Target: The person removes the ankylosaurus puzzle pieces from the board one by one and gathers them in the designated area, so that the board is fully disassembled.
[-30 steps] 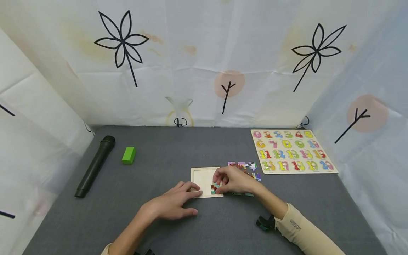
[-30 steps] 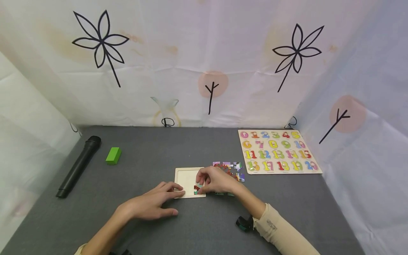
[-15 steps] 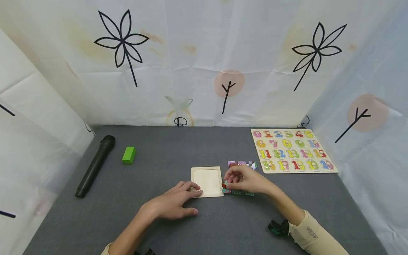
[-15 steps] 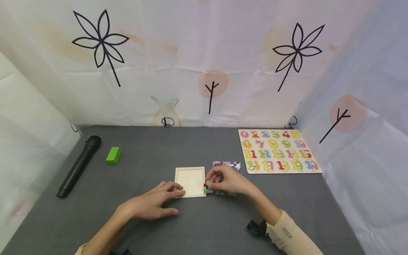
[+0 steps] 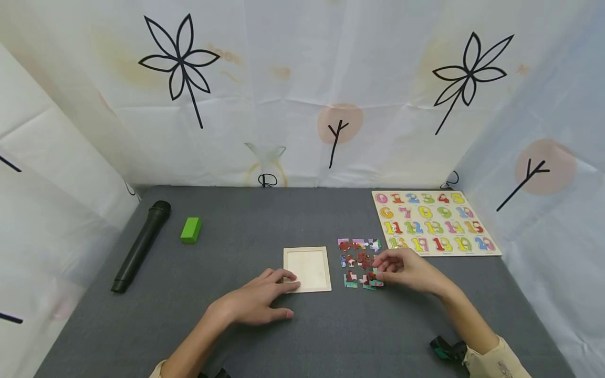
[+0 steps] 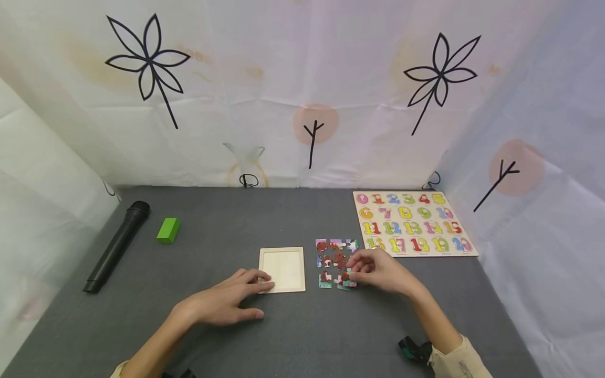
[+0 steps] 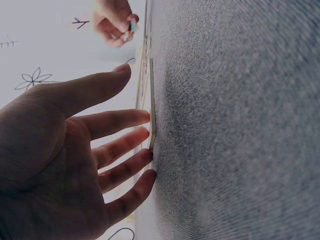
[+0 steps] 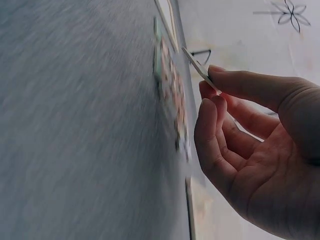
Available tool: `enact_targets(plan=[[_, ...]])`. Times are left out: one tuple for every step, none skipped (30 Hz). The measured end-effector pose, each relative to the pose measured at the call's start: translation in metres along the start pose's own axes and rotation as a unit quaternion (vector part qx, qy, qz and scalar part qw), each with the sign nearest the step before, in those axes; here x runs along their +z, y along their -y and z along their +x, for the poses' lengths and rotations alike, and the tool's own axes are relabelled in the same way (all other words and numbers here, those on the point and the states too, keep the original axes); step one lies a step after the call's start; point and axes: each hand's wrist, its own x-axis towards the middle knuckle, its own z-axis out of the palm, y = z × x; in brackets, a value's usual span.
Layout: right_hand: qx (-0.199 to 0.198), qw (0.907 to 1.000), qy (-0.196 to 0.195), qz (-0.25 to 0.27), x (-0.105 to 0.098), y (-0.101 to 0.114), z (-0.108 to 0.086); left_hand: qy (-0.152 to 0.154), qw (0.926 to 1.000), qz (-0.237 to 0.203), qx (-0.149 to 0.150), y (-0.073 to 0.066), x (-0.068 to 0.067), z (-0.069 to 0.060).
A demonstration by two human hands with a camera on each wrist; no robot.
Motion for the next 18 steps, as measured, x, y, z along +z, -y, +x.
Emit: enact_targets(plan=[[0.006, 1.0, 0.0, 0.001, -0.002, -0.002, -0.003, 0.0, 1.0, 0.0, 0.0, 0.0, 0.0, 0.0], [0.01, 0.9999, 0.001, 0.003, -0.003, -0.004, -0.006, -0.001, 1.0, 0.001, -0.001, 0.0, 0.0, 0.0], [0.017, 0.9998, 0.002, 0.005, -0.004, -0.006, -0.009, -0.001, 1.0, 0.001, -0.001, 0.0, 0.0, 0.0], [0.022, 0.9997, 0.002, 0.005, -0.005, -0.008, -0.011, 0.0, 1.0, 0.002, -0.001, 0.0, 0.0, 0.0], [0.027, 0.9996, 0.002, 0.005, -0.005, -0.011, -0.013, 0.001, 1.0, 0.002, -0.002, 0.0, 0.0, 0.0], [0.031, 0.9995, 0.002, 0.006, -0.006, -0.013, -0.015, 0.003, 1.0, 0.002, -0.002, 0.0, 0.0, 0.0], [0.034, 0.9994, 0.002, 0.005, -0.006, -0.015, -0.017, 0.005, 1.0, 0.002, -0.003, 0.0, 0.0, 0.0], [0.037, 0.9993, 0.002, 0.004, -0.006, -0.017, -0.018, 0.008, 1.0, 0.001, -0.005, -0.001, 0.0, 0.0], [0.041, 0.9992, 0.001, 0.002, -0.006, -0.019, -0.019, 0.011, 0.9999, 0.001, -0.008, -0.001, -0.001, 0.0], [0.043, 0.9991, -0.001, -0.001, -0.005, -0.02, -0.02, 0.013, 0.9999, -0.001, -0.011, -0.001, -0.001, 0.0], [0.045, 0.999, -0.003, -0.005, -0.005, -0.021, -0.021, 0.016, 0.9998, -0.003, -0.014, -0.001, -0.001, 0.0], [0.046, 0.9989, -0.006, -0.011, -0.004, -0.022, -0.021, 0.019, 0.9997, -0.004, -0.018, -0.002, -0.002, 0.0], [0.046, 0.9988, -0.011, -0.017, -0.003, -0.022, -0.021, 0.021, 0.9995, -0.006, -0.021, -0.002, -0.002, 0.001], [0.046, 0.9985, -0.015, -0.026, -0.002, -0.022, -0.021, 0.024, 0.9994, -0.009, -0.025, -0.001, -0.002, 0.001], [0.045, 0.9981, -0.021, -0.037, -0.001, -0.022, -0.021, 0.024, 0.9993, -0.011, -0.025, -0.001, -0.002, 0.0], [0.045, 0.9976, -0.026, -0.046, -0.001, -0.021, -0.02, 0.024, 0.9993, -0.014, -0.024, -0.001, -0.002, 0.0], [0.043, 0.9971, -0.031, -0.055, 0.0, -0.02, -0.02, 0.023, 0.9994, -0.016, -0.022, 0.0, -0.002, -0.001], [0.042, 0.9965, -0.036, -0.063, 0.001, -0.02, -0.02, 0.022, 0.9994, -0.018, -0.019, 0.001, -0.003, -0.003]])
